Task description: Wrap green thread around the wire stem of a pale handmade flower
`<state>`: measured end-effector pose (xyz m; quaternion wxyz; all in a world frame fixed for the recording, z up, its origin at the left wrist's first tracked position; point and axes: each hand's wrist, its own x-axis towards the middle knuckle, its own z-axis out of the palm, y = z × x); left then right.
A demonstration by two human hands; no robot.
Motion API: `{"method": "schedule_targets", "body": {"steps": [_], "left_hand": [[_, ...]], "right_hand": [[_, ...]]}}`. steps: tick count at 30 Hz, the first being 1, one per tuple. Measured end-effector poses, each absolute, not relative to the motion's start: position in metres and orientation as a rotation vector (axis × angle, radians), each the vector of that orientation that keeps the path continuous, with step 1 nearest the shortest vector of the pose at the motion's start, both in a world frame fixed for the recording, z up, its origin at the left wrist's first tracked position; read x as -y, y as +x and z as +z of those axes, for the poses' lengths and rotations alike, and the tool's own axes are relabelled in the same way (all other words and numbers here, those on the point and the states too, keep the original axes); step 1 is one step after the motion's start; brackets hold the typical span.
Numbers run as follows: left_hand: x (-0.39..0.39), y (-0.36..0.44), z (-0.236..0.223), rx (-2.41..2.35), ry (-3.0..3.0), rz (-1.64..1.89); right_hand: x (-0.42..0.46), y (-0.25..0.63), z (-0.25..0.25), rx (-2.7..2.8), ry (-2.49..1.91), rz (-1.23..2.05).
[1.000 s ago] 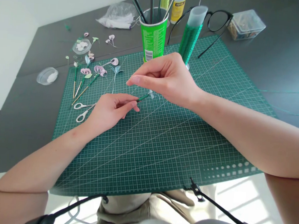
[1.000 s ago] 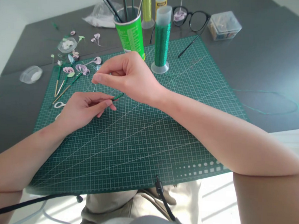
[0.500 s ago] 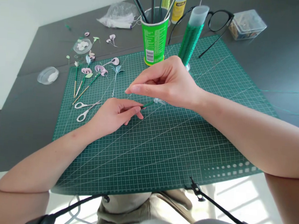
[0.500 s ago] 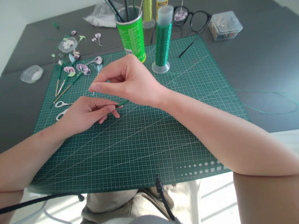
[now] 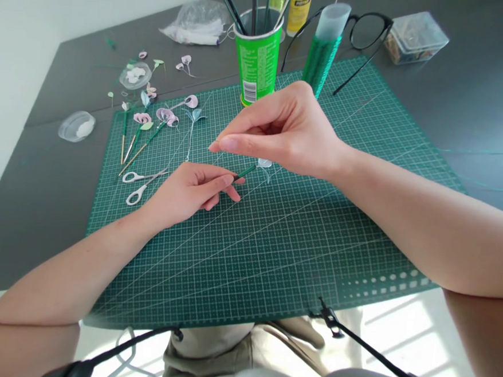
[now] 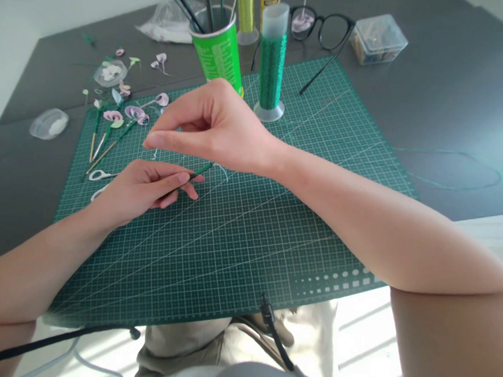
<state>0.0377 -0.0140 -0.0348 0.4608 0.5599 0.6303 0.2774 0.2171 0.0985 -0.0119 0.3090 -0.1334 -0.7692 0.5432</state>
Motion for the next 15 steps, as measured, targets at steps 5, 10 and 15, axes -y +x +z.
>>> {"method": "schedule_targets", "body": {"steps": [5, 10, 15], "left_hand": [[0.0107, 0.0364, -0.0371, -1.468, 1.184, 0.730], [0.0107, 0.0363, -0.0358, -1.455, 1.135, 0.699], [0.0130, 0.0380, -0.0350, -1.486, 1.285, 0.672]], "right_hand": [[-0.0947, 0.2196, -0.0133, 2.032, -0.311, 1.476], [-0.0923, 0.2198, -0.0129, 2.056, -0.295, 1.463], [-0.0942, 0.2176, -0.0105, 2.090, -0.391, 1.368]]}}
